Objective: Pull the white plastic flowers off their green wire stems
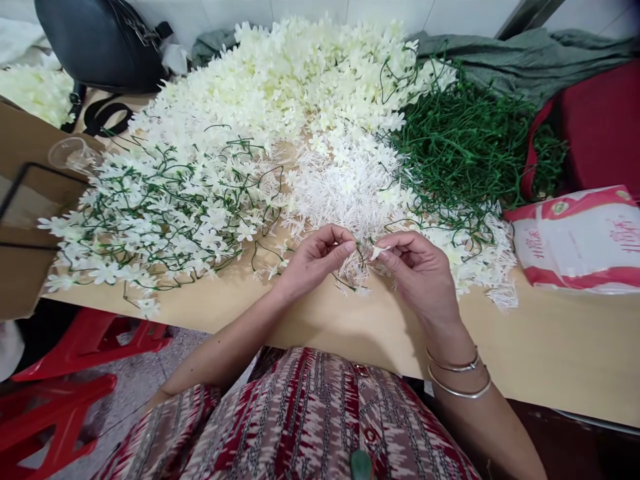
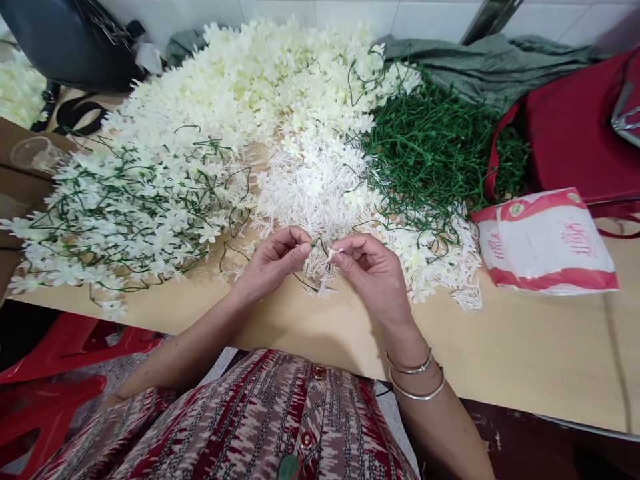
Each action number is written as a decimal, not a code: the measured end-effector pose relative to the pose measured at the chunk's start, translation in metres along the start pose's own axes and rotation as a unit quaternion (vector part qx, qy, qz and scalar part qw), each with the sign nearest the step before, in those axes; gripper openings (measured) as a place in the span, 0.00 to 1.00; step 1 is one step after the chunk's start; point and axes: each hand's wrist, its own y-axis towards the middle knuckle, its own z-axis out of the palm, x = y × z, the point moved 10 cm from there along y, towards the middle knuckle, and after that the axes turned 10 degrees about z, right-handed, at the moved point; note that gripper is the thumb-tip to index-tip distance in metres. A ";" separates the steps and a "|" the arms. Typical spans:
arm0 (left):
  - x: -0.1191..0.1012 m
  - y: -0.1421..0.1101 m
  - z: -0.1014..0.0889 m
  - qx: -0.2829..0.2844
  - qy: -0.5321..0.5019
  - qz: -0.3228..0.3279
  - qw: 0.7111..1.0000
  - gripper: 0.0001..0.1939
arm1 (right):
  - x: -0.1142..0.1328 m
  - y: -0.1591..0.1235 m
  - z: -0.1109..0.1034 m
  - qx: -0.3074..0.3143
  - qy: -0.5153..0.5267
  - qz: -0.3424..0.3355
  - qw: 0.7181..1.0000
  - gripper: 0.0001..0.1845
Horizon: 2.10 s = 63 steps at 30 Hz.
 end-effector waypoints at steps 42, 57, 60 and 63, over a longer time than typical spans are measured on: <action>0.032 -0.007 -0.003 0.049 0.079 -0.040 0.995 0.23 | -0.028 0.007 0.025 0.079 -0.016 0.136 0.987 0.16; 0.026 -0.006 -0.004 0.042 0.120 0.001 0.992 0.20 | -0.036 0.011 0.017 0.085 0.033 0.166 0.982 0.14; 0.021 -0.005 -0.002 0.047 0.138 0.010 0.989 0.20 | -0.036 0.010 0.018 0.091 0.020 0.165 0.982 0.13; 0.018 -0.005 -0.001 0.052 0.151 0.018 0.987 0.18 | -0.035 0.009 0.017 0.082 0.016 0.158 0.984 0.13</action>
